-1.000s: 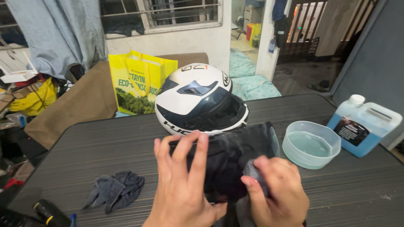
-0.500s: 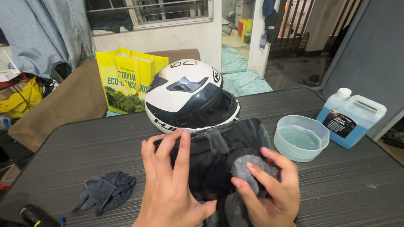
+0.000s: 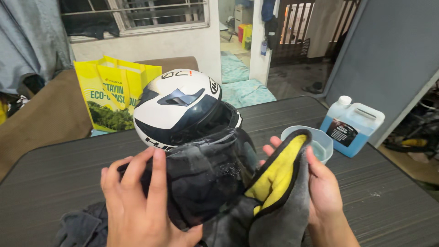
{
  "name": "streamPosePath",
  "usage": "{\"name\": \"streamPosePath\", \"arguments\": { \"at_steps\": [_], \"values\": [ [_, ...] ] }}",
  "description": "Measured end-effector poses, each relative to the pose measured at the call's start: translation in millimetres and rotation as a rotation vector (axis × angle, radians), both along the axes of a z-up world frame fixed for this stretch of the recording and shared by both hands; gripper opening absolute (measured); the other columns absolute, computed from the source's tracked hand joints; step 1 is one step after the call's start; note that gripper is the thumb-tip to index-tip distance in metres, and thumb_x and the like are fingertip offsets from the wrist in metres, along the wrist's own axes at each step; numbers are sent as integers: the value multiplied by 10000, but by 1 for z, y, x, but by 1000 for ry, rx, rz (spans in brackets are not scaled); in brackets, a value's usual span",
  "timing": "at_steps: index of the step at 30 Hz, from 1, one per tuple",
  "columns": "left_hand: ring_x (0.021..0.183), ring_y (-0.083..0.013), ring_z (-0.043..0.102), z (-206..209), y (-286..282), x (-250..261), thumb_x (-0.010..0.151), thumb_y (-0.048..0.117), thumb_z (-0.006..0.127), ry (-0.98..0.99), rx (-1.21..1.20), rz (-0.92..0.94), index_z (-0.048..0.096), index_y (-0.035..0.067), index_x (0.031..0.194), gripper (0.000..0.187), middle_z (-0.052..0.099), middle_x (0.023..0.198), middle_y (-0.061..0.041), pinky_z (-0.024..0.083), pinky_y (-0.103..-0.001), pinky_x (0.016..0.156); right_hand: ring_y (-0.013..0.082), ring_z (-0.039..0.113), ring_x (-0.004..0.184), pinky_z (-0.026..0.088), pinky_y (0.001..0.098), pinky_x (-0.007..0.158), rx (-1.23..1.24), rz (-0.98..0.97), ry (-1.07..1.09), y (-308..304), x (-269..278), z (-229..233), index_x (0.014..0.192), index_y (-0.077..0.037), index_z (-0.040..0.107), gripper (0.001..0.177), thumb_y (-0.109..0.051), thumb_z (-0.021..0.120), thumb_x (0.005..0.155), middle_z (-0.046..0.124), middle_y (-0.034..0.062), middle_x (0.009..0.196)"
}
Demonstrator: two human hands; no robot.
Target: The person cleans a motorcycle helmet visor using a grey microfiber cloth and a yellow cloth. They wipe the visor thoroughly on both sides, handling the visor with both hands while it rests on a table next to a white helmet and a container of cleaning solution.
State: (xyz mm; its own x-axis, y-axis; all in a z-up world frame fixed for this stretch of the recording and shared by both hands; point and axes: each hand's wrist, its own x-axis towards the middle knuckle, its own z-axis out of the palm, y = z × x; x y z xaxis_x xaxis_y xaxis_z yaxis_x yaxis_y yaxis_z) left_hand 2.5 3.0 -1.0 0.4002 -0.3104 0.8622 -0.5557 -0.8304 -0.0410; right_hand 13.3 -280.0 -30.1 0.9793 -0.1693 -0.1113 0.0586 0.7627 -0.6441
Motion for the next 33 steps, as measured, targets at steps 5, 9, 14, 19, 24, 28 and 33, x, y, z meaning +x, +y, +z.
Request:
{"name": "streamPosePath", "arguments": {
  "at_steps": [5,9,14,19,24,28,33],
  "values": [
    [1222,-515,425,-1,1,1,345,402,870,32,-5,-48,433,-24,1450,1262,434,1416,-226,330,-717,1021,325,620,881,530,476,892,77,280,-386,-12,20,-36,1200,105,510,477,-359,402,1173,618,177,898],
    [1240,-505,416,-6,-5,-2,313,411,869,75,-19,-72,433,-7,1462,1298,425,1432,-202,293,-725,1050,167,481,675,431,322,607,-525,-184,-279,2,26,-45,1381,-58,622,354,-229,498,1097,563,80,808],
    [1223,-514,416,-11,-13,-4,343,383,897,123,-46,-96,425,-11,1437,1256,425,1412,-207,287,-747,1024,111,517,616,437,255,574,-1241,-452,-393,33,4,-21,1077,-27,708,171,-129,591,1005,584,-14,688],
    [1237,-516,412,-12,-14,-4,354,418,895,133,-56,-108,396,-16,1472,1299,415,1427,-221,286,-743,1027,150,540,618,445,266,615,-1453,-484,-537,47,-5,13,1101,-18,721,189,-131,600,1010,574,37,715],
    [1248,-512,408,-15,-25,-7,349,422,886,155,-77,-100,396,-27,1478,1310,413,1446,-230,276,-743,1035,271,608,912,490,327,817,-1603,-661,-758,76,-8,14,1212,7,678,264,-109,594,991,625,159,1004],
    [1228,-516,403,-10,-21,-7,401,362,917,159,-82,-51,412,-43,1441,1225,413,1426,-239,261,-775,1005,296,626,952,462,396,845,-1778,-761,-980,91,-15,-12,1114,-93,689,232,-96,670,883,686,114,1003],
    [1211,-519,402,-10,-23,-12,321,330,887,207,-61,-101,425,-31,1438,1261,413,1409,-240,246,-804,986,278,681,903,517,368,783,-1557,-805,-698,68,6,-9,1110,-4,723,224,-6,713,886,699,121,1028]
  ]
}}
